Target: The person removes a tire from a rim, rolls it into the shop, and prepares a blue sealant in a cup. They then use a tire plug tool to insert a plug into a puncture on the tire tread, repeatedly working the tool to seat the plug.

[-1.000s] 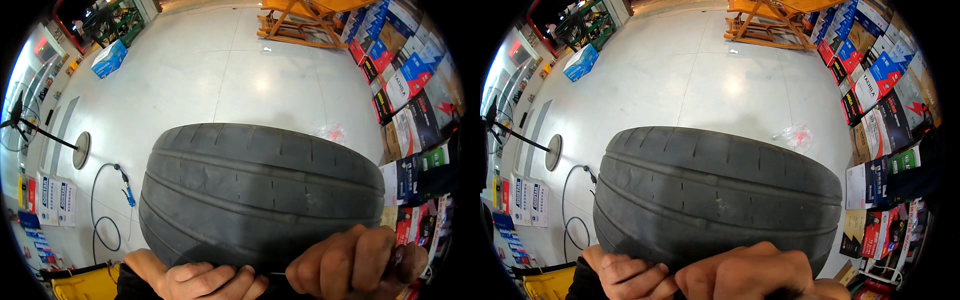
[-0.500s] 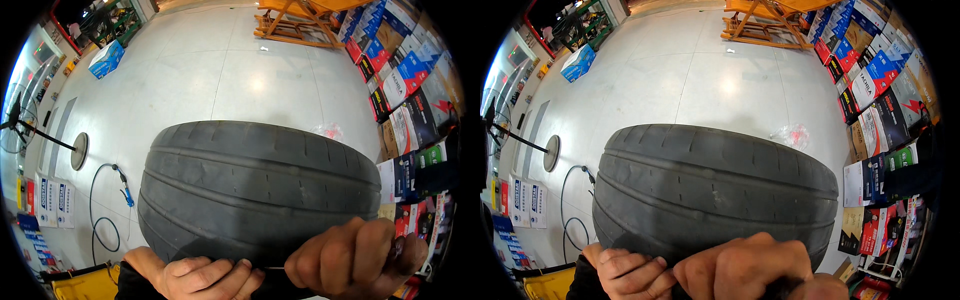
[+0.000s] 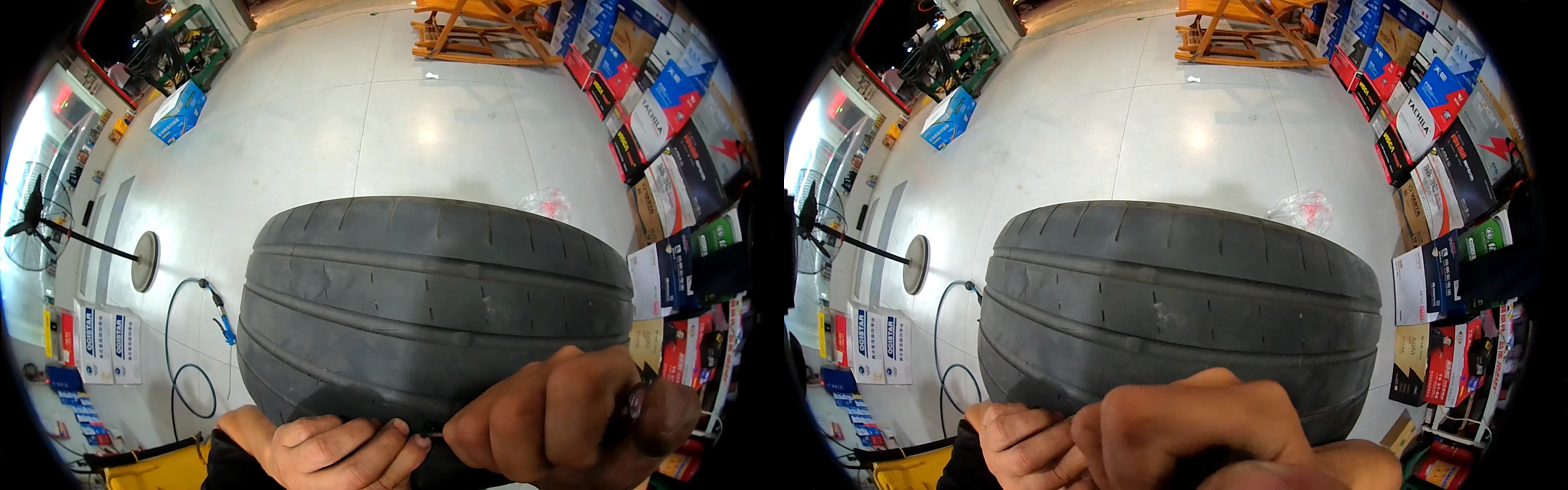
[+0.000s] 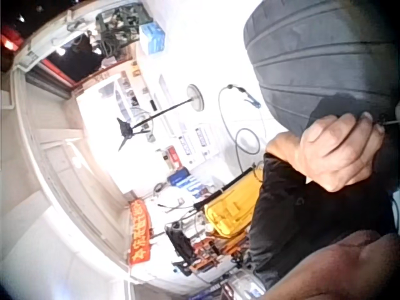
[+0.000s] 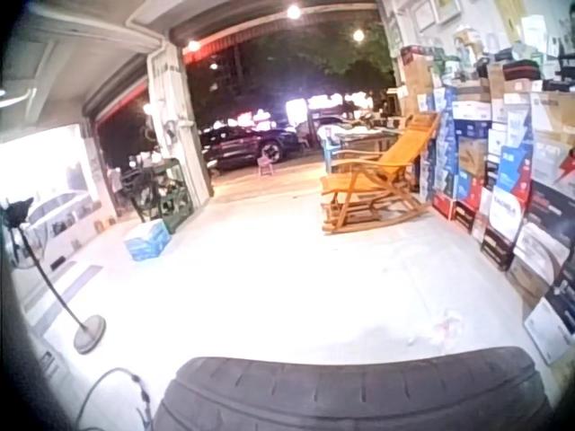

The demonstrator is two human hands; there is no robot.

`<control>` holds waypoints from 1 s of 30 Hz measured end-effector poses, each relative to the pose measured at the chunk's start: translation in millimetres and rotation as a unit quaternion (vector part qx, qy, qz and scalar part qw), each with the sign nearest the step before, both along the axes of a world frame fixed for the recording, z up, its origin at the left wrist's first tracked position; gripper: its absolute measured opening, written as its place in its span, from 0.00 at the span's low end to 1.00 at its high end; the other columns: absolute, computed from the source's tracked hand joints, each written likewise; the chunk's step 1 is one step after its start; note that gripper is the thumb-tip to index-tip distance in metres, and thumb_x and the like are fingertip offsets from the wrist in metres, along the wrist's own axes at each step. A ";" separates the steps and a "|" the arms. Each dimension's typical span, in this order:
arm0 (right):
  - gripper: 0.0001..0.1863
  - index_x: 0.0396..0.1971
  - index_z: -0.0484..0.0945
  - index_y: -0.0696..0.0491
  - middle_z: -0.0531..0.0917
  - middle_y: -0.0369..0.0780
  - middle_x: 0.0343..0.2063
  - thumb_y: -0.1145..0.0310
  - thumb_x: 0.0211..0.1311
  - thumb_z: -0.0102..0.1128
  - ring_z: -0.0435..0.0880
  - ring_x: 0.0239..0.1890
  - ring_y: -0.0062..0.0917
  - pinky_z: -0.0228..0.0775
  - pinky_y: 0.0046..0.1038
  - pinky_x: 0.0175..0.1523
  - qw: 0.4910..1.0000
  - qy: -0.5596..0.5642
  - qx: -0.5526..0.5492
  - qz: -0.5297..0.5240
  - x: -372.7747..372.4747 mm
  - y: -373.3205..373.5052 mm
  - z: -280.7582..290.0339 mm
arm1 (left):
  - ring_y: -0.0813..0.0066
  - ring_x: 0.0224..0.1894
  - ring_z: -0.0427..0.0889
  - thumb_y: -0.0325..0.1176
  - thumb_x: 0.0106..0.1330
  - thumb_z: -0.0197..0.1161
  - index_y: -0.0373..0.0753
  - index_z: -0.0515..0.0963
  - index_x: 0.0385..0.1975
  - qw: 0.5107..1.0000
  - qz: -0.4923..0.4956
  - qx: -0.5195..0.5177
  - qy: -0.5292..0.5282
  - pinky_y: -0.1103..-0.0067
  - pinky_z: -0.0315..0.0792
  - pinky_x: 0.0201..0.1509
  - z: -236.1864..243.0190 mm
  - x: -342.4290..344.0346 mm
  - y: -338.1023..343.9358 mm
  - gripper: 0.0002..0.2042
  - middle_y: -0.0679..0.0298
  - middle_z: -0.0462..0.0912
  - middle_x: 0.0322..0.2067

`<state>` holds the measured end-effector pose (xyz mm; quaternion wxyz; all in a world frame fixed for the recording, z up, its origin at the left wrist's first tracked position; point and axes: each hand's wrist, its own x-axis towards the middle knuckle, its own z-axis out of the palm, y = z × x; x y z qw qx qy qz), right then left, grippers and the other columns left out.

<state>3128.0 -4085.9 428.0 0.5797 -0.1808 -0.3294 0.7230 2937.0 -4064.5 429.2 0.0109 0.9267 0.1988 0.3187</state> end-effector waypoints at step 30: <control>0.27 0.15 0.62 0.48 0.68 0.37 0.12 0.42 0.63 0.28 0.54 0.12 0.21 0.52 0.29 0.21 0.997 0.045 -0.059 0.030 15.2 -8.5 -11.3 | 0.71 0.28 0.75 0.27 0.50 0.59 0.35 0.80 0.30 1.000 0.006 0.014 -0.012 0.80 0.71 0.28 -2.2 -0.8 -1.0 0.08 0.59 0.79 0.32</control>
